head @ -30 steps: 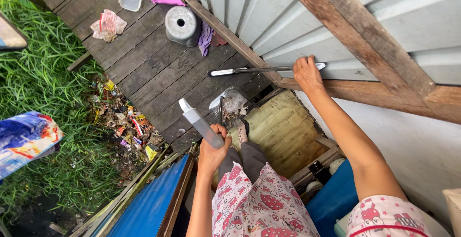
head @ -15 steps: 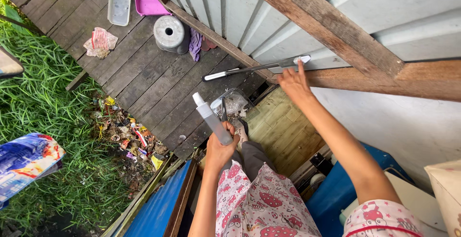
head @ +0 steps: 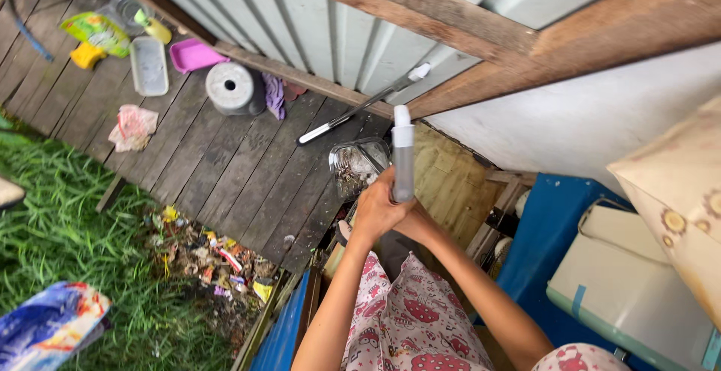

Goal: The person sweeps debris from a wooden floor and an outdoor wooden deck using a brush and a long-handled squeegee, pushing the waste into a plastic container and a bin.

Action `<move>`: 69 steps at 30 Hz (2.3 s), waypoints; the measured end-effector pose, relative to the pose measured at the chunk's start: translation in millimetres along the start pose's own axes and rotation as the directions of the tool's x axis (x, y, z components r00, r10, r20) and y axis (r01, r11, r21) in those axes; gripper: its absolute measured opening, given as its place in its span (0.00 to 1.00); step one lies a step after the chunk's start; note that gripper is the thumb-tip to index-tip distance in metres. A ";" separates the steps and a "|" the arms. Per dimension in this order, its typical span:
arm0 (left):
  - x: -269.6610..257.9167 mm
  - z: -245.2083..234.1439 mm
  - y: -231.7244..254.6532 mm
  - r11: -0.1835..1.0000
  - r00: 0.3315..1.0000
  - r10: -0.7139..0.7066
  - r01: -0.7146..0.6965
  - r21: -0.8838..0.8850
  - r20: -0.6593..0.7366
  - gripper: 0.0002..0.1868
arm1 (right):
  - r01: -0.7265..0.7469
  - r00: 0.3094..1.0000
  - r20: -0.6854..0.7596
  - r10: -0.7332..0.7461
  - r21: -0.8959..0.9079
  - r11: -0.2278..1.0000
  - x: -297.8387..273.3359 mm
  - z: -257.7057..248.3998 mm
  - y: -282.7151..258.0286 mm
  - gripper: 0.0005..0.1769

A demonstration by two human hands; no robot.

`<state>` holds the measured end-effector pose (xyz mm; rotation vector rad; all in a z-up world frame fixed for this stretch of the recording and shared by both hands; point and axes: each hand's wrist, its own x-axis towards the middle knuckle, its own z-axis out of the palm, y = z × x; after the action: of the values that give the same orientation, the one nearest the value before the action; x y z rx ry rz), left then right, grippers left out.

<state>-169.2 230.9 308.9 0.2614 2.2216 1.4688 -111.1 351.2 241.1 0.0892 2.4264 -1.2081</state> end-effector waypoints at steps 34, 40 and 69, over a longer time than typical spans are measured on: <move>-27.3 68.8 56.9 0.928 0.897 0.372 -0.364 -0.079 0.238 0.24 | -0.322 0.814 -0.454 0.363 0.169 0.932 -118.7 -46.9 103.6 0.23; -45.0 53.8 61.9 0.971 0.894 0.240 -0.226 -0.083 0.378 0.22 | -0.180 0.749 -0.621 0.228 0.141 0.974 -156.7 -16.7 106.3 0.12; -225.1 258.8 -6.5 0.786 0.603 0.340 -0.603 0.134 0.721 0.23 | 0.077 0.254 -0.924 0.286 0.314 0.946 -391.1 86.4 155.5 0.16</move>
<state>151.2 350.1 280.4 1.3956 1.8312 0.9075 311.1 431.1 235.8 1.5493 3.0269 -1.7755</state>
